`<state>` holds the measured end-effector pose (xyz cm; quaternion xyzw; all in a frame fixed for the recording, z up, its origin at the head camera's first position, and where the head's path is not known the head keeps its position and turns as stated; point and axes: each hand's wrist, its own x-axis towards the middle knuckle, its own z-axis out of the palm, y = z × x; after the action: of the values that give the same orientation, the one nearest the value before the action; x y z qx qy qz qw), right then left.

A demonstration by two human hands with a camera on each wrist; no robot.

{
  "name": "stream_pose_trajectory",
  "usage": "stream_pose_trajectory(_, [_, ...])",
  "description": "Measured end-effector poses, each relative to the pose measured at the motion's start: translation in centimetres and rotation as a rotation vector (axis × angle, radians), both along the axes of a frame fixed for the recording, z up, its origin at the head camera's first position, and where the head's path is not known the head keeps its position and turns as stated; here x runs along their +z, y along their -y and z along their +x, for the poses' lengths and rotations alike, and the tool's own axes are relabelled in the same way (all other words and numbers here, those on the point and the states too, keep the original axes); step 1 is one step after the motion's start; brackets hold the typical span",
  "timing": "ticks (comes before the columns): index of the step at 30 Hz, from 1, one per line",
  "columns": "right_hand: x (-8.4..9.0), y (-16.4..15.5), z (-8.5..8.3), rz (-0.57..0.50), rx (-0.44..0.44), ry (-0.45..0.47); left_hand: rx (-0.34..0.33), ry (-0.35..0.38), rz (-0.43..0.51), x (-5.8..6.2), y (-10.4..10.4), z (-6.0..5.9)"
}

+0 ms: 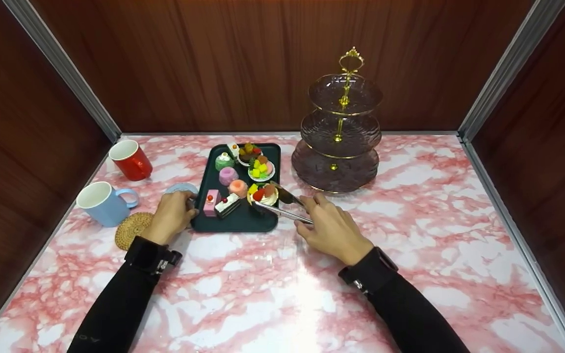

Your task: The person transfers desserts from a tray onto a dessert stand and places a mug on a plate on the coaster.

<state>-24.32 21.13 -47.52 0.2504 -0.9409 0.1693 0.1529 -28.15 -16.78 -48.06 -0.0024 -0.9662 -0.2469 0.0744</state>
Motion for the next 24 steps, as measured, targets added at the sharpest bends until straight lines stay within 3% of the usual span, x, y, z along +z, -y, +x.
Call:
stream_pose_trajectory(10, [-0.04,0.04,-0.07,-0.011,0.011,0.050,0.012,0.007,0.001,-0.05,0.08,-0.04])
stream_pose_trajectory(24, [-0.08,-0.13,-0.08,-0.024,0.053,0.003,-0.005,-0.050,-0.013,-0.09,0.06,0.05])
